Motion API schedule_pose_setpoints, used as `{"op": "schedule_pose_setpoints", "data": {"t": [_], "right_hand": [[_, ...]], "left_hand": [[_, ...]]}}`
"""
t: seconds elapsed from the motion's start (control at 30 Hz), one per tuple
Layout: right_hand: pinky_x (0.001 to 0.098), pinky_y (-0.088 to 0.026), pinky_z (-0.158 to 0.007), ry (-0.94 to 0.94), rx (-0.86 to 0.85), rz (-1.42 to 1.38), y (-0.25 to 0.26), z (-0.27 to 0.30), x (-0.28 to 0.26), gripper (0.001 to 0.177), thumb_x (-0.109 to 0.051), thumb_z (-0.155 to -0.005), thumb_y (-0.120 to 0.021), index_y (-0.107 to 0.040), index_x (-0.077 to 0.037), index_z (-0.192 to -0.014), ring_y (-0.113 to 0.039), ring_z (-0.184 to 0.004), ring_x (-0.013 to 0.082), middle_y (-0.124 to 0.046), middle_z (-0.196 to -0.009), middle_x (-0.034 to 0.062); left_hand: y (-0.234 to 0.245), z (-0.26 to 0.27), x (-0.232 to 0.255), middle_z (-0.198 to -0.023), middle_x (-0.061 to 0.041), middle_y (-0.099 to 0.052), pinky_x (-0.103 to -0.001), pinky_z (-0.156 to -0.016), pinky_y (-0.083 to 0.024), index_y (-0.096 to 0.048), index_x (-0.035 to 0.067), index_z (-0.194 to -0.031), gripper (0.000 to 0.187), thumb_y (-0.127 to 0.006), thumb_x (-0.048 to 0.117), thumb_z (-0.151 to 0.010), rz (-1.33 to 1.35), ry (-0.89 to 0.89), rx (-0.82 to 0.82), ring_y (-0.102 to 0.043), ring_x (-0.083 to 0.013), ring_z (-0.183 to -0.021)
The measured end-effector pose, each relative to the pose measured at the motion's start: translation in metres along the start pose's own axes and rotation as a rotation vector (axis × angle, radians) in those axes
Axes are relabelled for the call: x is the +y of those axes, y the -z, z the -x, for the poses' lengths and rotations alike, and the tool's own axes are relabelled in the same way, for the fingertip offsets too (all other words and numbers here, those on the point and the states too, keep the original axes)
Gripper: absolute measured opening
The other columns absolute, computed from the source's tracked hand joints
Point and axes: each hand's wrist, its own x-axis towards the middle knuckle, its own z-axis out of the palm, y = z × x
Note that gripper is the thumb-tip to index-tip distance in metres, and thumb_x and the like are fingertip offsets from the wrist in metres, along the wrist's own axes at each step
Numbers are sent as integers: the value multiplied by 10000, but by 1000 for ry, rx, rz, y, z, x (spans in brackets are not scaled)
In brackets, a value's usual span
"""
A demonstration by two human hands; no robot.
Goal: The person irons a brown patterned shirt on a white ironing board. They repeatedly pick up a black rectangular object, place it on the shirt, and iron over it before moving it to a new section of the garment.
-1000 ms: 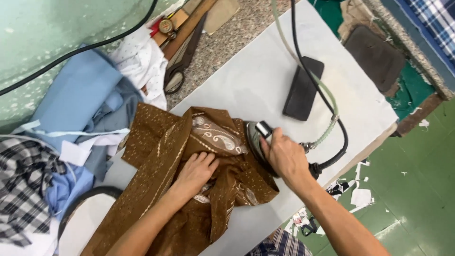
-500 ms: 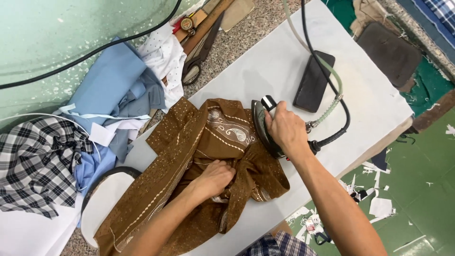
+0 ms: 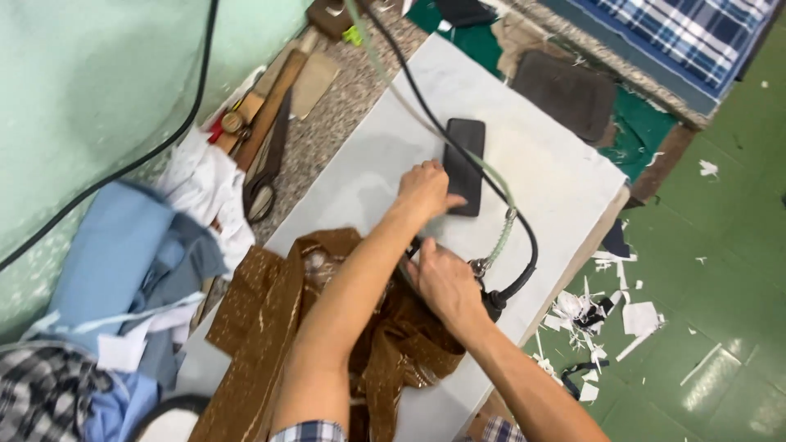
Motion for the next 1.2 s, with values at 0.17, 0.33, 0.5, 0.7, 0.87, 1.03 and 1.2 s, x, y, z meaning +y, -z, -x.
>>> {"op": "schedule_pose_setpoints", "data": {"t": [0.17, 0.33, 0.5, 0.7, 0.87, 1.03, 1.2], "right_hand": [[494, -612, -622, -6, -74, -5, -1, -4, 8, 379, -454, -989, -528, -491, -81, -1044, -753, -714, 388, -678, -750, 146], [476, -610, -589, 3, -62, 20, 12, -4, 0, 434, -509, -1030, -460, -504, -77, -1025, -755, -668, 378, -672, -742, 150], [463, -613, -582, 8, -82, 40, 17, -3, -5, 438, -515, -1047, -416, -499, -87, -998, -759, -652, 363, -673, -732, 140], [484, -618, -612, -13, -103, 36, 13, -5, -4, 429, -495, -1034, -427, -496, -72, -1033, -762, -688, 383, -681, -777, 154], [479, -622, -615, -20, -133, 25, 24, -4, -5, 422, -494, -1042, -414, -489, -79, -1037, -764, -693, 377, -678, -774, 156], [468, -624, -632, -39, -179, 3, 27, -15, -9, 432, -491, -1060, -369, -494, -77, -1051, -767, -710, 364, -678, -789, 144], [487, -620, -650, -41, -130, 0, 44, -30, -22, 467, -518, -1056, -388, -498, -64, -1032, -765, -727, 381, -694, -787, 167]], "left_hand": [[18, -14, 18, -1451, -301, -451, -545, -1044, -507, -169, -110, -1569, 1357, -589, 876, -735, -109, 61, -209, -514, -420, -1335], [-13, -49, -60, -1230, -209, -574, -572, -907, -528, -525, -106, -1354, 916, -761, 518, -725, -99, -58, 79, -604, -404, -1122], [31, -2, -61, -1545, -177, -471, -539, -1135, -380, -504, 197, -1524, 583, -615, 269, -956, -63, -342, 92, -416, -369, -1443], [4, -31, -27, -1731, 42, -114, -594, -1260, -175, -403, 417, -1558, 741, -391, 798, -922, -149, -391, -261, -118, -305, -1586], [16, -32, -70, -1668, 39, -301, -657, -1225, -180, -504, 429, -1472, 724, -494, 815, -859, -144, -423, -10, -227, -279, -1551], [-3, -22, -118, -1540, -69, -490, -681, -1185, -255, -613, 134, -1268, 677, -745, 607, -801, 68, -266, 291, -316, -295, -1504], [15, 34, -122, -1556, -282, -282, -623, -1055, -379, -365, 254, -1611, 716, -654, 333, -960, -71, 186, 413, -347, -463, -1422]]}}
